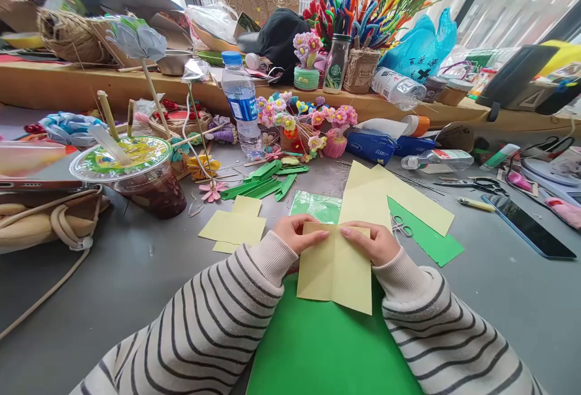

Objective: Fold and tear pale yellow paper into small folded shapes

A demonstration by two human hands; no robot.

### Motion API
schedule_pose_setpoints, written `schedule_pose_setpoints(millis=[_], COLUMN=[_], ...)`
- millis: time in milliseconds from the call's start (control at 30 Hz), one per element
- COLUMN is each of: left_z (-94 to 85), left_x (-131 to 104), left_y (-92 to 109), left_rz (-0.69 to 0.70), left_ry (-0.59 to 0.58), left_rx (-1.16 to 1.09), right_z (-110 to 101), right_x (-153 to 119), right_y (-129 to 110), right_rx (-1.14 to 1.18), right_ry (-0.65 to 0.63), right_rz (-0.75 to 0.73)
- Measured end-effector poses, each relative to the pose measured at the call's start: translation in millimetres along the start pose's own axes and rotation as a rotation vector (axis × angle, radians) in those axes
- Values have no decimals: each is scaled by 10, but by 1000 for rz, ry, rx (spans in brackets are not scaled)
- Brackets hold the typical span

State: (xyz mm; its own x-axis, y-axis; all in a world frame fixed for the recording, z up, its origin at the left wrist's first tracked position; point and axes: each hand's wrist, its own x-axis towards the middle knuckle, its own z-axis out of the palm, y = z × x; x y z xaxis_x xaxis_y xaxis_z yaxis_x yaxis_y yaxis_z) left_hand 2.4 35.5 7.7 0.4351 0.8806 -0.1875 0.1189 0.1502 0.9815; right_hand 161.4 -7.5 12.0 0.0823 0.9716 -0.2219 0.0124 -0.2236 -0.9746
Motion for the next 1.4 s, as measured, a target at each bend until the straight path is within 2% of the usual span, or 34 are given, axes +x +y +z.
schedule_pose_setpoints(millis=[133, 300, 600, 700, 800, 900, 1000, 1167, 1300, 1400], left_z=[-1, 30, 65, 73, 65, 51, 56, 100, 117, 130], left_x=[-19, -49, -64, -73, -69, -59, -63, -104, -150, -182], left_y=[-3, 3, -18, 5, 42, 65, 48, -4, 15, 49], left_rz=[51, 168, 282, 206, 29, -50, 45, 311, 538, 591], left_ry=[3, 104, 140, 151, 111, 42, 78, 210, 214, 217], left_rx=[109, 306, 423, 256, -35, -63, 182, 485, 646, 762], right_z=[4, 11, 17, 18, 14, 10, 10, 12, 14, 19], right_x=[-2, -3, 3, 1, -1, -5, -11, -10, -2, -1], right_y=[-22, -31, -25, -28, -34, -39, -38, -25, -18, -22], right_rx=[-48, -103, -152, -137, -155, -221, -265, -287, -293, -295], right_ry=[37, 59, 88, 99, 118, 113, 105, 118, 123, 123], right_rz=[15, -25, -84, -69, -99, -157, -162, -131, -150, -163])
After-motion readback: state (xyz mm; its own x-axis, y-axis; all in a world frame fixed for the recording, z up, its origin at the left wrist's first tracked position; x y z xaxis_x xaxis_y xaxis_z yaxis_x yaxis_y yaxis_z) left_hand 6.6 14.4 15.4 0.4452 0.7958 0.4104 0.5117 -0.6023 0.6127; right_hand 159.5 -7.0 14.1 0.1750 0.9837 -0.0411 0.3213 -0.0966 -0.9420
